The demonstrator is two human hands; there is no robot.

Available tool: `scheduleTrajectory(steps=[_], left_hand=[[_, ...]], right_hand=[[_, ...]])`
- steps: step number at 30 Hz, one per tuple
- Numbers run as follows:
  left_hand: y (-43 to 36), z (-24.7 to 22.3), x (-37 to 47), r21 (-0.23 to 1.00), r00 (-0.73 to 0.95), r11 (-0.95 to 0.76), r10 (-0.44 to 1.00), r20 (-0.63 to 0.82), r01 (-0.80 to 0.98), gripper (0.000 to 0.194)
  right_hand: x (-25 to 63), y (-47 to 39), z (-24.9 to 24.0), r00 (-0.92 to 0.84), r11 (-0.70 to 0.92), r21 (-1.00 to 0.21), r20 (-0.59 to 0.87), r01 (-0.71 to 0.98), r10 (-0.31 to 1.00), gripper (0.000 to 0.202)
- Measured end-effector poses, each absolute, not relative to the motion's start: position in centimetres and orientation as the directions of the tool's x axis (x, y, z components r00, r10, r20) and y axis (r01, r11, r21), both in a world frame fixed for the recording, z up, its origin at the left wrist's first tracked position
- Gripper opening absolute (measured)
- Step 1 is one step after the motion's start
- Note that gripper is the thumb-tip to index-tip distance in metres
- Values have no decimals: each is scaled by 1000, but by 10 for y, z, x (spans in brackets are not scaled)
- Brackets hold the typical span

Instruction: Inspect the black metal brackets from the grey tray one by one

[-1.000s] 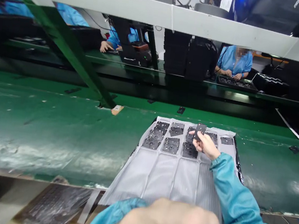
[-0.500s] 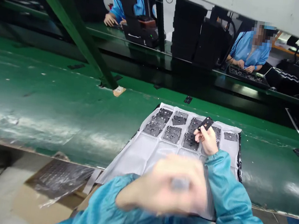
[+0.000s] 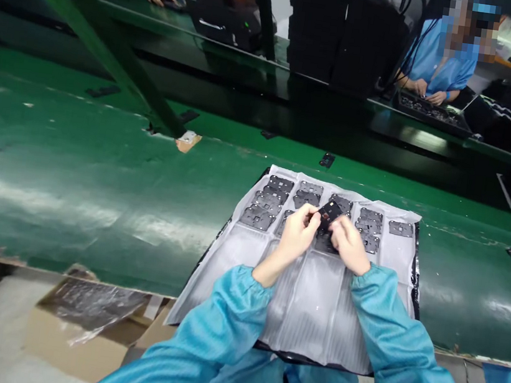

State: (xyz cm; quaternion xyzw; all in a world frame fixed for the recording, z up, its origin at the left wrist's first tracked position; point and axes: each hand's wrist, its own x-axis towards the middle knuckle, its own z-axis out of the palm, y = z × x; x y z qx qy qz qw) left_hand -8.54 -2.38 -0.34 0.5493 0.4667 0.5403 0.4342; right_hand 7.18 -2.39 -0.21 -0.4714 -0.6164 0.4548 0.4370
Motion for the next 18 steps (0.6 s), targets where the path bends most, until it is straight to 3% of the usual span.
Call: scheduleTrajectory(steps=[3,6,10,18], left_hand=[[-26,-2,-90,991,-4,-126,992,126,37,11],[-28,-2,-89,956,49,-220,975,215,193,3],[-34,-3,-85,905,97,-293,956,276,308,5],[-39,-8,-83,871,126,-359,933,336,335,6]], right_hand=[[76,-22,4,-6,121,-992,121,22,993,33],[73,-24,5,-89,82,-994,88,-69,992,36],[66,-29,-3,-96,88,-996,89,-11,991,28],[64,-33,-5,-17,149,-982,148,119,989,26]])
